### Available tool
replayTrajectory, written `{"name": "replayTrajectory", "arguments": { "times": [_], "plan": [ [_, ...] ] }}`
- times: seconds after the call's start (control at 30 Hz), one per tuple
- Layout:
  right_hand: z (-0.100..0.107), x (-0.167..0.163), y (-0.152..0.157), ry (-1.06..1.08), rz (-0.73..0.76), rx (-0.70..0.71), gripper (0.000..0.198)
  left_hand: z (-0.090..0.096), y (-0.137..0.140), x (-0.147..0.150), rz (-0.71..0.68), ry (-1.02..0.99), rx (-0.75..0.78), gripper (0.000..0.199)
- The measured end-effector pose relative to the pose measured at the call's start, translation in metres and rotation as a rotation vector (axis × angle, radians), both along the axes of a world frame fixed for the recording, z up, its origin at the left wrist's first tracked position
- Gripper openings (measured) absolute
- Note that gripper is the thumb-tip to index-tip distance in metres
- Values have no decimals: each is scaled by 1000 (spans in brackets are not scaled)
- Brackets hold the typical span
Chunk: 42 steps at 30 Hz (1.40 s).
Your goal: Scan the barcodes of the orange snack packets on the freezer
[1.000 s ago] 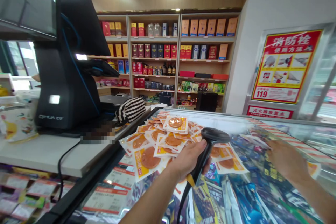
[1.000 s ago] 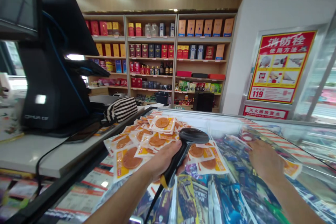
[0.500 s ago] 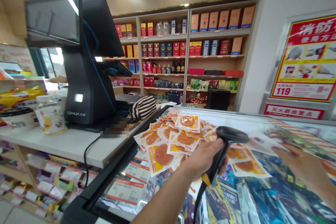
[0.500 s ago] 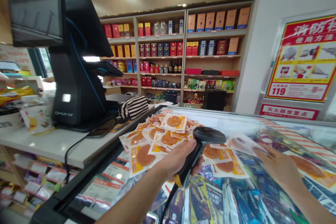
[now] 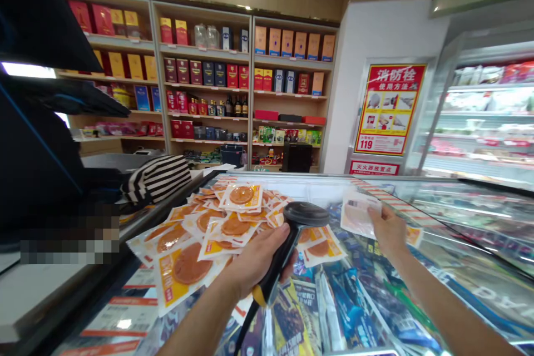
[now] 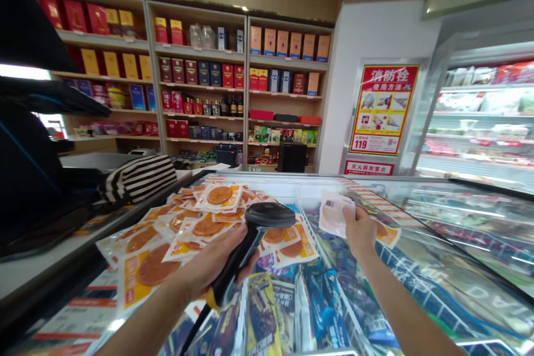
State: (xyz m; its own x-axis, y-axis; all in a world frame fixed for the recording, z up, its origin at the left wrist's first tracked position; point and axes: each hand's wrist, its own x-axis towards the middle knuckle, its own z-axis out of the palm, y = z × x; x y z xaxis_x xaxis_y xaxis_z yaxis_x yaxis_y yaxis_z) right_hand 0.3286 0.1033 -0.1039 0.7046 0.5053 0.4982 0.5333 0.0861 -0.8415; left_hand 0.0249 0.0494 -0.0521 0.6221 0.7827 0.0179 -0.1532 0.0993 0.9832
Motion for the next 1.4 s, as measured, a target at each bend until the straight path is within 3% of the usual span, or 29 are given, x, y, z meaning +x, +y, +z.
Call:
{"name": "replayTrajectory", "arguments": {
  "times": [0.2,0.5,0.8,0.9,1.0,1.07,1.13,1.2,1.4],
  "plan": [
    [2,-9,-4,-69,46,-35,40,1,0,0,-8,-51,-15,37],
    [-3,-11,-2,-102,85,41,43,4,0,0,-64,-203,-230,38],
    [5,-20,-8,-78,78,24,41,7,-2,2,-27,-179,-173,30],
    [6,-4,-6,-56,2,-2,43,7,-1,2,16,-147,-169,32],
    [6,27,-7,-92,-214,-39,44,5,1,2,116,-122,-163,37],
    [5,48,-8,-205,-304,-32,42,4,3,2,166,-107,-146,39],
    [0,65,-10,-373,-298,-33,39,4,6,1,188,-88,-137,38],
    [-8,74,-9,-522,-268,-101,37,4,9,-2,213,-73,-144,38],
    [-28,73,-6,-727,-148,-532,33,4,13,-9,213,-27,-151,38]
  ]
}}
